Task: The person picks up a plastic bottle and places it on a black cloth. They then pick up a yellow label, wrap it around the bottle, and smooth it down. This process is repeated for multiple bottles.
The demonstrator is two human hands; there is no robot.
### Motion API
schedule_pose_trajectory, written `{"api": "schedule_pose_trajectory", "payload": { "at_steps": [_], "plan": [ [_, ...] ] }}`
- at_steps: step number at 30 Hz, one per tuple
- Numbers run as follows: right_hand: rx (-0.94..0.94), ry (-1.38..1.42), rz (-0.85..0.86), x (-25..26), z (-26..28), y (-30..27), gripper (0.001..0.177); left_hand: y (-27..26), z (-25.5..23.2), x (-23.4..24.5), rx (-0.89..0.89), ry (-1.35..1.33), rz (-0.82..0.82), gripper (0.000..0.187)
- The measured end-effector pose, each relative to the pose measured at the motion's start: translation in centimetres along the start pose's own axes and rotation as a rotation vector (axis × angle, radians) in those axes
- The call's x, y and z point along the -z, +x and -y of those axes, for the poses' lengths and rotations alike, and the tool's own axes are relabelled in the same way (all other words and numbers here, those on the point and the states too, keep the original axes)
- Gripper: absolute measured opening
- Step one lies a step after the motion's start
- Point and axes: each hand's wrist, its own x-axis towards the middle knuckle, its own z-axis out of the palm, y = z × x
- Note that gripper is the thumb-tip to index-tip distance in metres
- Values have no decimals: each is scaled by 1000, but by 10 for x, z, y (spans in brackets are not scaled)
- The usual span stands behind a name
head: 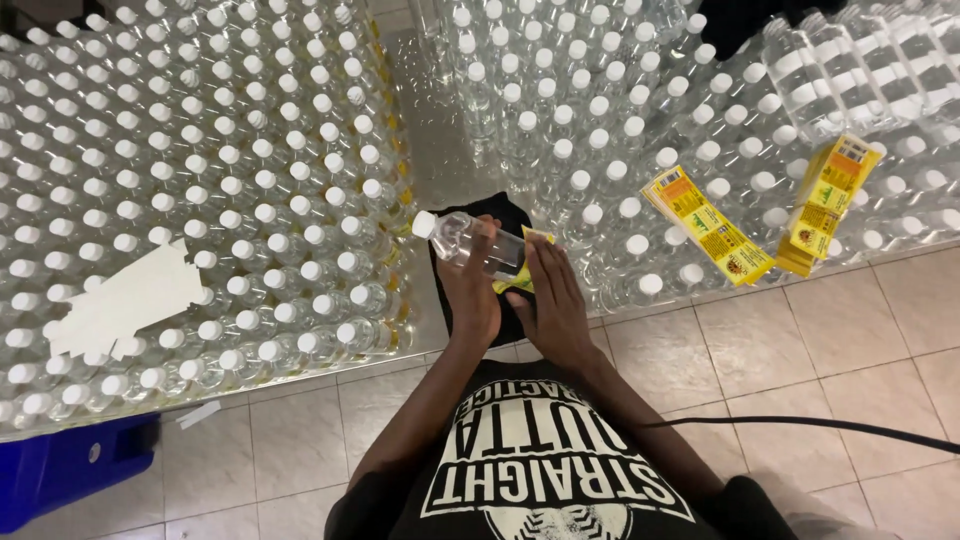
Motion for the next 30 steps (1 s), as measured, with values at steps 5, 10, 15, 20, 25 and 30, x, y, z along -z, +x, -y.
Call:
{"api": "schedule_pose_trajectory", "payload": {
  "at_steps": [5,10,15,20,25,30],
  "plan": [
    [-152,77,126,-2,-26,-8,78,-6,3,-4,-42,32,146,58],
    [-265,255,272,10,-35,-7,84,-10,-9,-2,-47,32,228,62],
    [-522,526,496,21,-47,-22,76,3,-10,7,14,20,310,65],
    [-587,447,528,45,-46,-30,78,1,-14,7,-39,254,473,74],
    [-760,412,402,47,-10,-3,87,-19,-13,-5,-145,444,630,86],
    [-945,603,-34,44,-8,16,88,-35,-16,13,-490,490,575,102]
  ]
}}
